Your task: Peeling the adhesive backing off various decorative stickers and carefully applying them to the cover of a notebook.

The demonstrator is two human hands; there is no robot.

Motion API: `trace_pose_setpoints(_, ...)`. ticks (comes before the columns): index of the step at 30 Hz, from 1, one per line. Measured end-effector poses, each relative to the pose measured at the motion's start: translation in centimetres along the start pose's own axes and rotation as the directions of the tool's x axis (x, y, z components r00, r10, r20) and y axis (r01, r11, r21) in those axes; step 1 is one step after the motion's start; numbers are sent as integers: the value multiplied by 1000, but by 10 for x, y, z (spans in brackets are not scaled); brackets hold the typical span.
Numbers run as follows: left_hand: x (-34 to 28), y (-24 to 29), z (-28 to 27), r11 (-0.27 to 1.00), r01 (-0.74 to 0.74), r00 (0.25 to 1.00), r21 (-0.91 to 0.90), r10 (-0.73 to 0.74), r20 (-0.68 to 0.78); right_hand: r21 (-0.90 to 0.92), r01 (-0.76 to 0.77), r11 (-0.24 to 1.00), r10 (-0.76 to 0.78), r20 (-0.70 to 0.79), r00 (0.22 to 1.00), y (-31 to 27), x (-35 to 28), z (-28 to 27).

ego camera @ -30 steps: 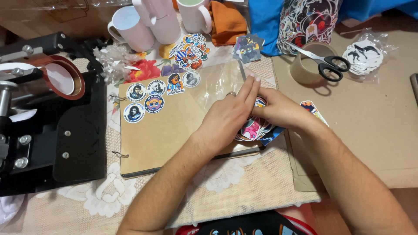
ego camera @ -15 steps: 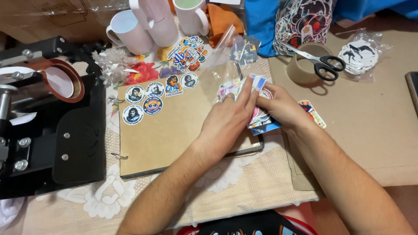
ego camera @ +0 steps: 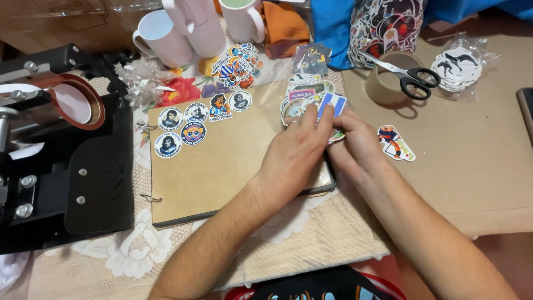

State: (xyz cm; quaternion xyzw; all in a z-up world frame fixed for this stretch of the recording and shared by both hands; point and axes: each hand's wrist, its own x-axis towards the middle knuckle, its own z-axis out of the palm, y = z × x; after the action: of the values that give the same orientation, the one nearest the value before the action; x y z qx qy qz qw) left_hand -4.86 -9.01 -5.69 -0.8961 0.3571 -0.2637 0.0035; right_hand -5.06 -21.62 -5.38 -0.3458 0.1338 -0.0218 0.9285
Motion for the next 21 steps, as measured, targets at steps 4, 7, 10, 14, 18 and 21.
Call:
trace_pose_setpoints(4, -1, 17, -18, 1000, -19, 991, 13, 21, -131, -142, 33, 989, -25, 57, 998, 19, 2, -14)
trace_pose_setpoints(7, -5, 29, -23, 995, -66, 985, 79, 77, -154, -447, -1, 894, -15, -33, 999, 30, 34, -36)
trace_pose_setpoints(10, -1, 24, -27, 993, -62, 967, 100, 84, -239, -622, 315, 717, -423, -30, 905, 46, -6, -16)
trace_pose_setpoints(14, 2, 18, -24, 989, 51, 944, 137, -3, -329, -301, 39, 953, -41, 0, 999, 25, 26, 2)
trace_pose_setpoints(18, -2, 20, -13, 949, 196, 943, 248, -112, -314, -156, -60, 986, 84, 152, 985, 29, 17, 5)
trace_pose_setpoints(21, -4, 21, -12, 943, 206, 947, 262, -125, -295, -330, -51, 942, 71, 50, 996, 26, 11, 34)
